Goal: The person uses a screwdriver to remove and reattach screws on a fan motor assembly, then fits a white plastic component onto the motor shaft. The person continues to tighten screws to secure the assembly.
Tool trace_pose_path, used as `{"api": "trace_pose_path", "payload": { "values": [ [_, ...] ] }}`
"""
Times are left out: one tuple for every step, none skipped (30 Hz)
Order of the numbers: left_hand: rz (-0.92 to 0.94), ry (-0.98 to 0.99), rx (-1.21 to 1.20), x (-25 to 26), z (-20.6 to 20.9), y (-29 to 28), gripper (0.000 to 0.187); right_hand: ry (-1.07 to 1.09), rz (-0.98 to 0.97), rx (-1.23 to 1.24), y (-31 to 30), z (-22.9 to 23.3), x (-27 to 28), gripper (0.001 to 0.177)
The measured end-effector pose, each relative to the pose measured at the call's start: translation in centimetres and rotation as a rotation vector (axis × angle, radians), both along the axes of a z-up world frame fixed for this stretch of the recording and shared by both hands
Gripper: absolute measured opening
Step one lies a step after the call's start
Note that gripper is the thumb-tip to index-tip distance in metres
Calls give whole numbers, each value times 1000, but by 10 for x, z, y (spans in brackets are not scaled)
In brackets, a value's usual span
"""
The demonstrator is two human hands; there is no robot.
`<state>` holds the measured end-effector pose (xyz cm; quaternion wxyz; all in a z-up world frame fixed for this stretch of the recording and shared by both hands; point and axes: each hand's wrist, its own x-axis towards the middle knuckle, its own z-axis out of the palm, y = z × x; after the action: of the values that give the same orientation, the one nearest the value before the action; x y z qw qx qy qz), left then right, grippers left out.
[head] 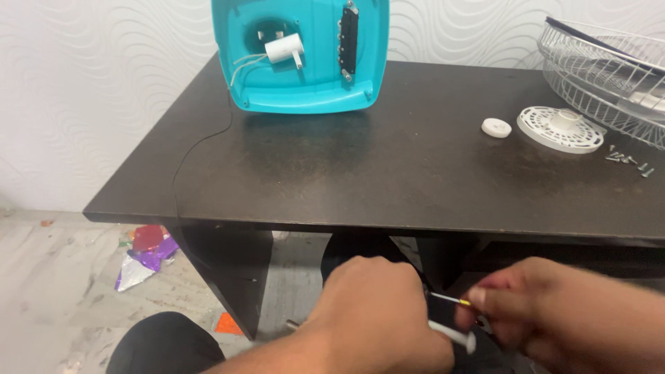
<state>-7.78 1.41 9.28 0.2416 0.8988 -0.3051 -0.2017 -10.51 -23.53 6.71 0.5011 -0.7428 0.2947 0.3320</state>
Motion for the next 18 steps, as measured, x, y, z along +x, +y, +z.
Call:
{"api": "trace_pose_path", "payload": {
  "values": [
    [24,-17,3,0,0,0,36,196,-329,212,2,7,3,27],
    [47,-34,7,-1,1,0,37,249,-443,304,3,11,4,27],
    [60,-33,-4,-1,1,1,36,301,-555,397,4,12,6,28],
    [72,-31,-13,-2,1,3,35,353,-667,491,4,12,7,29],
    [88,-33,-21,-2,2,6,35,370,-628,572,4,10,7,31],
    [114,4,-12,0,3,9,39,390,-587,652,2,7,5,33],
    [139,38,-6,3,4,12,43,406,-546,728,-2,4,4,35],
    [164,72,-1,5,5,14,47,360,-437,772,-7,1,2,37],
    [179,51,-80,6,7,17,46,312,-334,818,-12,-4,-2,40],
    [193,31,-159,6,8,19,46,264,-230,861,-19,-8,-3,42],
    [208,11,-235,6,10,21,46,192,-165,841,-27,-10,-3,42],
    [225,26,-231,7,13,21,45,120,-99,819,-36,-12,-3,43],
    [242,40,-227,8,17,21,44,89,-38,786,-48,-11,1,43],
    [259,54,-224,10,21,21,43,57,21,753,-59,-10,4,44],
    [283,94,-200,10,25,22,42,69,79,708,-73,-4,14,45],
    [306,134,-175,10,29,24,41,12,132,727,-85,-1,19,47],
    [331,175,-152,12,33,26,40,-45,183,745,-96,2,24,49],
    [328,222,-210,14,36,28,38,-173,230,827,-105,4,27,51]
  ]
}}
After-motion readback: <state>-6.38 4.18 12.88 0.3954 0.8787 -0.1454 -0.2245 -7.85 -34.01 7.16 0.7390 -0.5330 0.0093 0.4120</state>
